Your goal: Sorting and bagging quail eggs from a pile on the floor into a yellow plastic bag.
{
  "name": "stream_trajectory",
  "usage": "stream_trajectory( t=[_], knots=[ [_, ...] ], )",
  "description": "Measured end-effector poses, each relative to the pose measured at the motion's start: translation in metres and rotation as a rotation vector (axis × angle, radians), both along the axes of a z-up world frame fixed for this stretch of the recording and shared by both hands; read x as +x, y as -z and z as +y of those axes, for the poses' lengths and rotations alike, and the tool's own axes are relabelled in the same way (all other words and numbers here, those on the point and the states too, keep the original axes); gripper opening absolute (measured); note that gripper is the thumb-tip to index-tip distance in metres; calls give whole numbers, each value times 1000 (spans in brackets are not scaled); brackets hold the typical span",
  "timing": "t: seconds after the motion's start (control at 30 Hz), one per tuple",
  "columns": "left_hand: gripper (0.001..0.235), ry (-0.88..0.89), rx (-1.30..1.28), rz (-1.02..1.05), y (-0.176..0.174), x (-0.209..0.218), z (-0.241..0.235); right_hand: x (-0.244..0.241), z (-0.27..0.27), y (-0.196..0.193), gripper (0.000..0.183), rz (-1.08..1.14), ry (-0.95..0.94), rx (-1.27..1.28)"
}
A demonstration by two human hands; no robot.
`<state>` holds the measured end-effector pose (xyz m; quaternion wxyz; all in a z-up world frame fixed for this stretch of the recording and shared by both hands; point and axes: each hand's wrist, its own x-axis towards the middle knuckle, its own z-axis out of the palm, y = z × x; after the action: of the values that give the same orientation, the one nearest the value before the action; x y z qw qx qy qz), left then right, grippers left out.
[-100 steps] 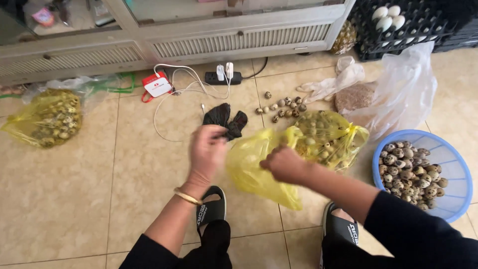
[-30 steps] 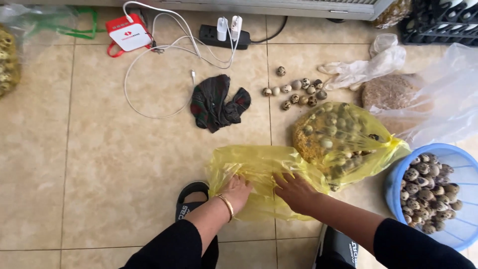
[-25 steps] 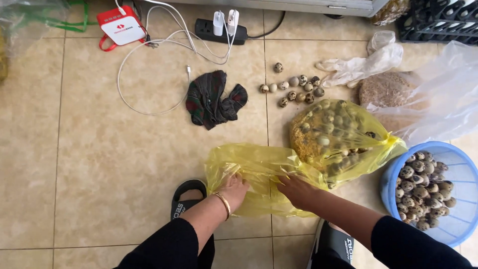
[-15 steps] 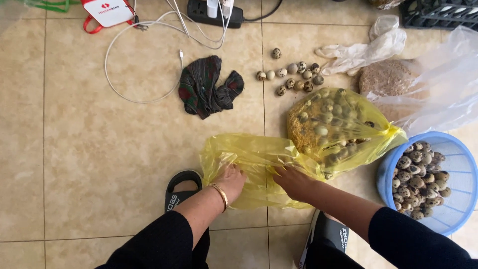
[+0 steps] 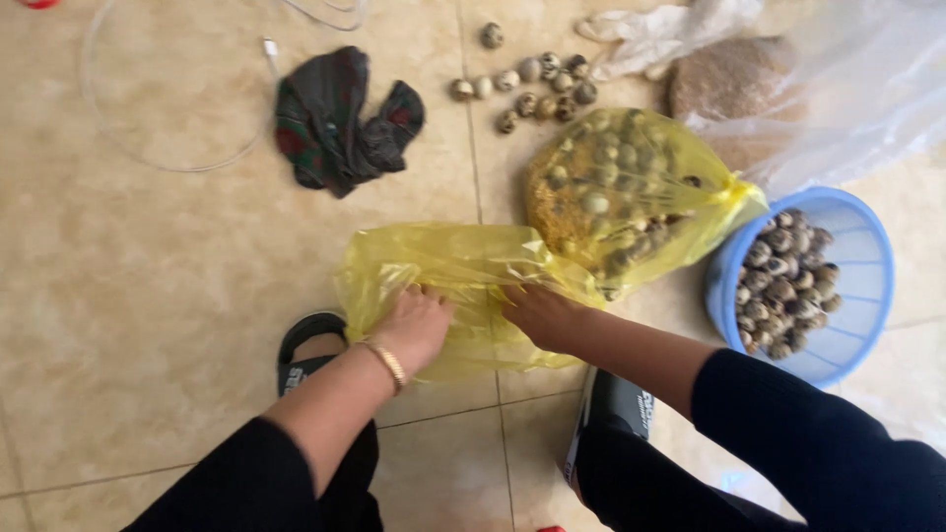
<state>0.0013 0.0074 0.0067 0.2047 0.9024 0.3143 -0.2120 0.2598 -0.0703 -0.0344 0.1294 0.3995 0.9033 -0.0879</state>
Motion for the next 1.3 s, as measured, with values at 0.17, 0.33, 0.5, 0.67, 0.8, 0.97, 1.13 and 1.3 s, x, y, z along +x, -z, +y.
stream_trajectory(
  t=[0.17,0.33,0.5,0.67,0.8,0.97,1.13,1.3],
  knots=[
    [50,88,469,-564,-77,2,41,-5,5,-12,34,93,-3,130],
    [72,-162,717,-430,-152,-29,65,-7,6,-8,27,152,25,131],
    [100,-647,-170,271,-210,-22,85,-17,0,0,25,152,70,98],
    [89,-821,-351,189,-208,-24,81,-45,43,-188,24,566,105,-113],
    [86,-1004,-488,2,-202,-30,75,14,66,-266,16,806,498,-340],
    [95,-1055,-630,-114,-201,-37,67,128,66,-236,30,113,951,356],
    [102,-536,-22,314,-186,-34,78,119,77,-263,63,446,1462,176],
    [97,-258,472,-32,-189,25,89,125,66,-229,101,751,1591,-110]
  ],
)
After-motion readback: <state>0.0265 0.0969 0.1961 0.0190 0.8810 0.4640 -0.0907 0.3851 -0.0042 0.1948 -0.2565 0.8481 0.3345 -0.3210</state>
